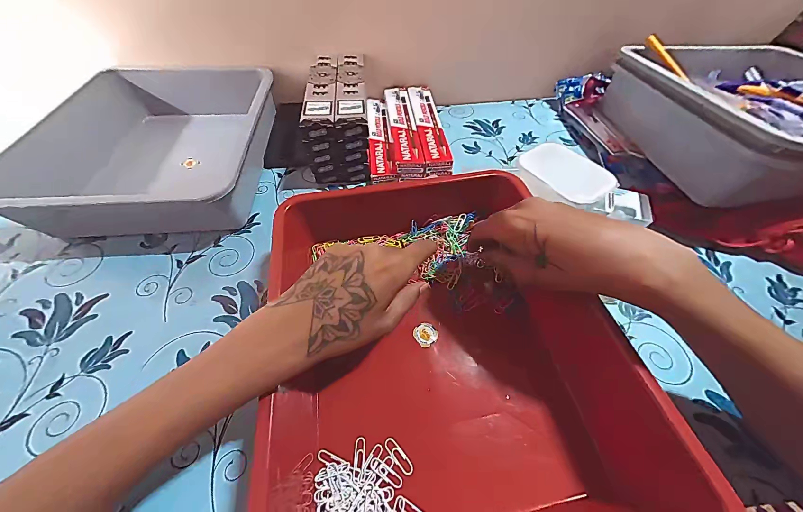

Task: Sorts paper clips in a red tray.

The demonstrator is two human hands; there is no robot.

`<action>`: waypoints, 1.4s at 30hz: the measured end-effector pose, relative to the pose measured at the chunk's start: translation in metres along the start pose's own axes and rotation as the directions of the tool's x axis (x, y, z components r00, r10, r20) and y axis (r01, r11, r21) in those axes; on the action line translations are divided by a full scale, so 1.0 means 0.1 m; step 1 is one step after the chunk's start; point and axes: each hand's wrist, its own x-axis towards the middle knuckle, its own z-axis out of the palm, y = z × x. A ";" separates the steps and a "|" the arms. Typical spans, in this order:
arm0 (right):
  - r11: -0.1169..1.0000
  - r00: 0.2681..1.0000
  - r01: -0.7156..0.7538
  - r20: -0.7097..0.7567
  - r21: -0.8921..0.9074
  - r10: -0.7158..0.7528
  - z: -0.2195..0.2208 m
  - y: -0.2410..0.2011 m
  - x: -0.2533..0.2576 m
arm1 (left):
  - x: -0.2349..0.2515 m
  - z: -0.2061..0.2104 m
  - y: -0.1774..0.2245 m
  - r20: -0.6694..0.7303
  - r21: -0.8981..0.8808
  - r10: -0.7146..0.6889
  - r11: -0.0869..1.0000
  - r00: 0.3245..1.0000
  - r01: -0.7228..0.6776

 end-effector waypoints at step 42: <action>0.974 0.937 0.223 -0.269 -0.035 -0.224 0.45 0.51 0.28 | 0.00 -0.15 0.07 0.280 0.003 -0.342 0.935 0.897 0.355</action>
